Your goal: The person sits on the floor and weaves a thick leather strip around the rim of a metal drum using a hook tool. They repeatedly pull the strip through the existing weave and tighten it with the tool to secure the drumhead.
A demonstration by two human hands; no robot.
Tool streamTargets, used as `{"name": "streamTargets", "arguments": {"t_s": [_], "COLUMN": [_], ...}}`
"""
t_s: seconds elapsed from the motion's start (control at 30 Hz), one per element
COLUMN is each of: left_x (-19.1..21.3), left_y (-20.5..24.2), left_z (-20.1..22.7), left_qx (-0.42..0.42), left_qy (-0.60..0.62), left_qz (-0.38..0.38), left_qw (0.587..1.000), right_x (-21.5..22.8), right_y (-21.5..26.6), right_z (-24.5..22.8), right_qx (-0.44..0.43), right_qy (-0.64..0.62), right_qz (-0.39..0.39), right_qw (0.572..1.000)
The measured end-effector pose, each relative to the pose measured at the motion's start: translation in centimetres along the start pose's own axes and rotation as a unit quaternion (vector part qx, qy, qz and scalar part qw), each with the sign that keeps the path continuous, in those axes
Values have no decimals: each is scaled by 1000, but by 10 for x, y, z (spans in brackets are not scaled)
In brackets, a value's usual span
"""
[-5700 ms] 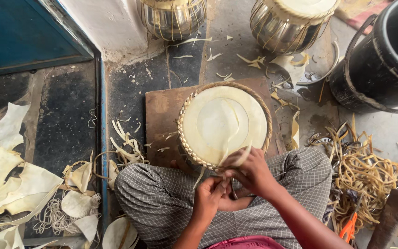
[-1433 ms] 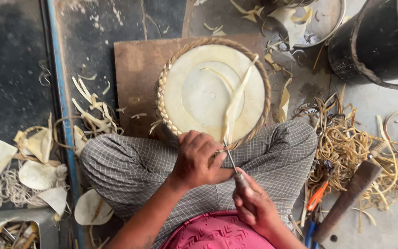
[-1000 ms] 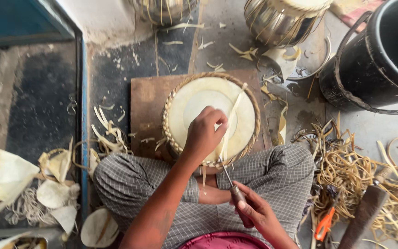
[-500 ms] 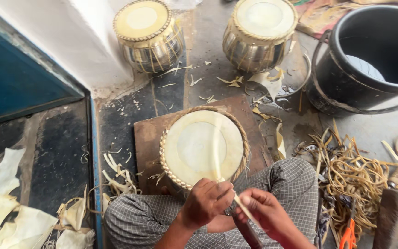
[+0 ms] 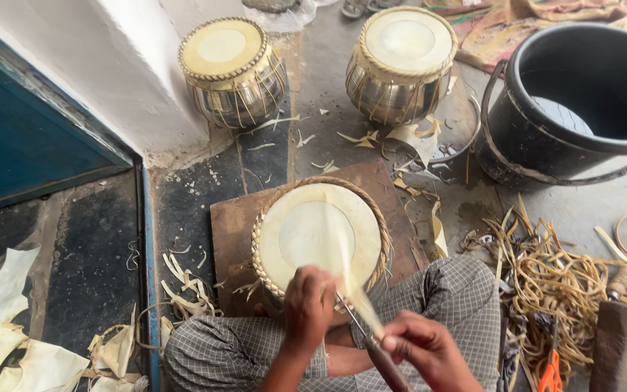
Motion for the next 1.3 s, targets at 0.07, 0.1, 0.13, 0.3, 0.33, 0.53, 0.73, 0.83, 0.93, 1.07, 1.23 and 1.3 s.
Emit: {"name": "streamTargets", "arguments": {"t_s": [0.07, 0.1, 0.13, 0.3, 0.33, 0.53, 0.73, 0.83, 0.93, 1.07, 1.23, 1.3], "left_x": [-7, -13, -15, -19, -19, 6, 26, 28, 21, 20, 18, 16], "left_y": [16, 26, 33, 44, 49, 31, 21, 17, 19, 21, 21, 22], "left_z": [3, 8, 21, 40, 39, 58, -3, 0, 1, 7, 8, 8], "left_qx": [107, 182, 178, 294, 342, 157, 204, 126, 127, 122, 123, 130], "left_qy": [98, 195, 270, 423, 450, 237, 136, 62, 36, 37, 22, 19], "left_qz": [-13, -33, -56, -71, -87, -64, 11, 4, 0, 15, 21, 23], "left_qw": [989, 963, 945, 854, 821, 957, 969, 990, 991, 992, 992, 991], "right_x": [8, 11, 6, -18, -19, -9, 15, -11, -37, -50, -51, -51], "right_y": [-8, -12, -16, -14, -14, -15, -2, 2, 7, 13, 14, 14], "right_z": [4, 3, -6, -38, -38, -3, 10, 0, 13, 53, 64, 65], "right_qx": [-5, -8, 27, 102, 97, 10, -49, 19, -51, -272, -277, -271], "right_qy": [-3, -7, 38, 174, 188, 162, 206, 231, 125, -13, -60, -71], "right_qz": [74, 112, 95, 28, 32, 75, 123, 20, -82, -75, -78, -85], "right_qw": [997, 994, 994, 979, 977, 984, 969, 973, 987, 959, 956, 956]}}
Point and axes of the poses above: each hand's wrist, its own y-axis away from the middle knuckle, its own x-axis out of the back of the hand, z = x × y, the point moved 6 cm from there along -y, towards the middle knuckle, and after that the axes turned 8 degrees about -x, right-handed, at the moved point
